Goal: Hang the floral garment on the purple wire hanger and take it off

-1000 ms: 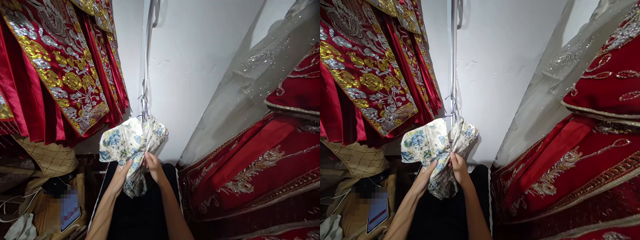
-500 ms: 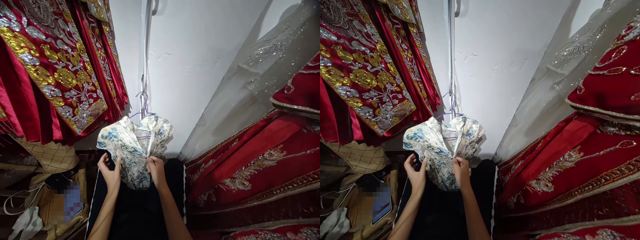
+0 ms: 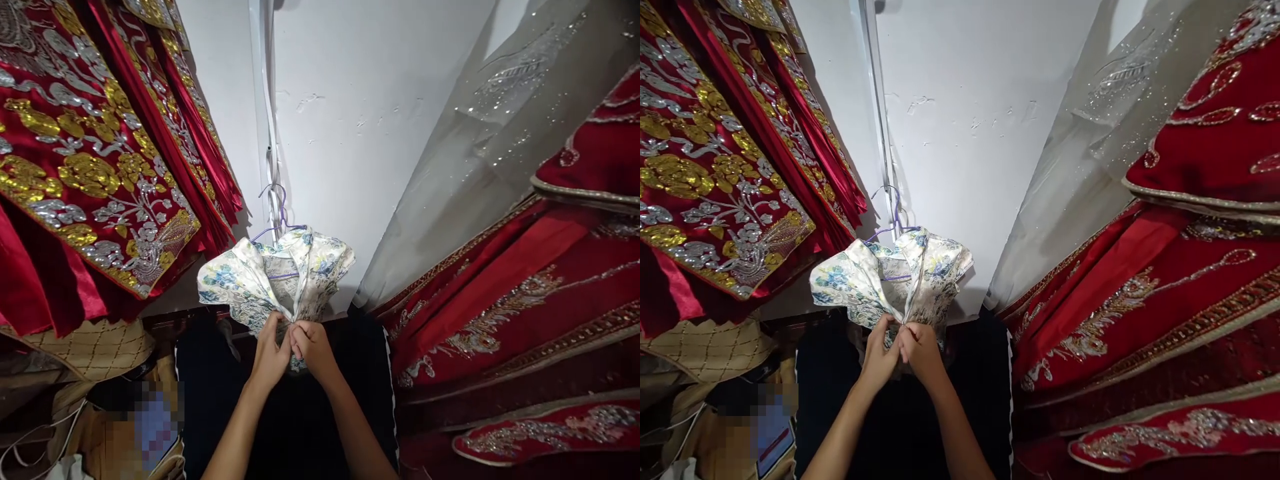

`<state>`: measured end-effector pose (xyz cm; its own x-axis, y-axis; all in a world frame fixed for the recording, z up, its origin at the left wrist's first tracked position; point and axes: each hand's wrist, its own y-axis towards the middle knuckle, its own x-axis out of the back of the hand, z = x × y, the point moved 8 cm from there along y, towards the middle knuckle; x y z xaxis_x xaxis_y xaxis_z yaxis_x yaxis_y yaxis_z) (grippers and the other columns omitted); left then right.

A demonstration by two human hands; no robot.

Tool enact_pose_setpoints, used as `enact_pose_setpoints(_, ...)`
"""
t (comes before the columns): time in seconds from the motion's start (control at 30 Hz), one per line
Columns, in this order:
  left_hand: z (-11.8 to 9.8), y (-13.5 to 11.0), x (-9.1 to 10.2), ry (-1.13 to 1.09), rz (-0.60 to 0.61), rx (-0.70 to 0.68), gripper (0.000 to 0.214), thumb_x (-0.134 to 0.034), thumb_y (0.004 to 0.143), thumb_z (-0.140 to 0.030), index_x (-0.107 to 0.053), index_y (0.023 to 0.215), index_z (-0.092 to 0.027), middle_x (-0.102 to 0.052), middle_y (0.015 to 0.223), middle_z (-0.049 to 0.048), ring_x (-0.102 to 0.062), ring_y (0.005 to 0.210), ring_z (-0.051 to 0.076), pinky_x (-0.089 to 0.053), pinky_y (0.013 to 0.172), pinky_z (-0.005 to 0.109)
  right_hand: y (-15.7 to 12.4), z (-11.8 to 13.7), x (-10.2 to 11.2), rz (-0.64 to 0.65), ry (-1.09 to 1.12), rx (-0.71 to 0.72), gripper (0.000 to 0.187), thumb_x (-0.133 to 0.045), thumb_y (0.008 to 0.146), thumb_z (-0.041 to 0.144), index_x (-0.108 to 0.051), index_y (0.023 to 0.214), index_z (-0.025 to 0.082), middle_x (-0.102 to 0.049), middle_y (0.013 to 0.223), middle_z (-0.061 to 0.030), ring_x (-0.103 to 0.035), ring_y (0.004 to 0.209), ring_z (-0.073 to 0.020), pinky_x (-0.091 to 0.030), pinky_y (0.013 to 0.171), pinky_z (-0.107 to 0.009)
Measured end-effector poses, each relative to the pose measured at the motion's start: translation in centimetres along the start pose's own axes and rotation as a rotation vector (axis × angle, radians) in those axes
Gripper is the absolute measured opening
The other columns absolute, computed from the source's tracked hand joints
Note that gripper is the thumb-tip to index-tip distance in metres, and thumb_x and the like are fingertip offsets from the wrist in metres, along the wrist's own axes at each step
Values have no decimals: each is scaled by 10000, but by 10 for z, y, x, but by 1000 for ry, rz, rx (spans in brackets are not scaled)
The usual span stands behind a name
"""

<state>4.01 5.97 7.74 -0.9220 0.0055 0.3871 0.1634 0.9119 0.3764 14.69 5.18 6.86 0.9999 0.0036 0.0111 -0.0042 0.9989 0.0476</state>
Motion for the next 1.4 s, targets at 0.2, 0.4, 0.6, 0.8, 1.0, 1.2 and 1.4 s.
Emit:
enact_pose_setpoints(0.2, 44, 0, 7, -87, 102, 139, 404, -544, 848, -289, -551, 1235, -175, -620, 1226, 139, -571, 1187, 284, -449, 1003, 421, 3, -1, -25, -51, 13, -49, 308, -479, 846, 262, -515, 547, 197, -448, 358, 47, -354, 345, -88, -259, 419, -227)
enact_pose_setpoints(0.4, 66, -3, -3, -135, -9, 237, 411, -575, 842, -428, -625, 1157, -169, -622, 1235, 161, -595, 1167, 303, -507, 934, 379, 9, 0, -19, -32, 84, -68, 297, -487, 852, 291, -576, 590, 182, -442, 344, 48, -370, 323, -92, -312, 429, -224)
enact_pose_setpoints(0.6, 25, -5, -23, -131, 24, 146, 220, -468, 953, -364, -592, 924, -184, -635, 847, 64, -616, 792, 202, -505, 661, 264, 12, -13, 3, 47, 207, -125, 382, -501, 874, 475, -647, 770, 137, -506, 419, 37, -363, 327, -80, -274, 387, -212)
enact_pose_setpoints(0.8, 12, -28, -35, -61, -100, 145, 224, -423, 983, -317, -573, 872, -193, -606, 811, 41, -599, 782, 181, -485, 723, 262, 5, -18, 14, 170, 233, -223, 514, -577, 811, 631, -632, 711, 129, -470, 417, 36, -358, 349, -69, -264, 377, -202)
enact_pose_setpoints(1.0, 17, -39, -30, -108, -114, 211, 195, -458, 971, -316, -557, 844, -206, -566, 773, 19, -582, 728, 170, -483, 683, 248, -1, -27, 3, 183, 294, -229, 497, -598, 815, 620, -628, 700, 138, -471, 429, 33, -381, 365, -74, -259, 394, -203)
enact_pose_setpoints(1.2, 2, -33, -16, -166, -66, 49, 179, -459, 969, -245, -593, 859, -202, -610, 803, 40, -594, 749, 176, -483, 710, 258, -6, -30, 0, 170, 282, -195, 434, -552, 877, 528, -634, 699, 141, -497, 411, 20, -376, 350, -80, -251, 400, -216)
enact_pose_setpoints(1.4, -2, -32, -10, -139, -1, 12, 158, -466, 967, -233, -595, 884, -195, -604, 835, 54, -597, 799, 191, -464, 749, 272, 18, 10, 14, 105, 428, -150, 375, -562, 879, 478, -632, 732, 140, -446, 377, 52, -281, 339, -60, -172, 401, -223)
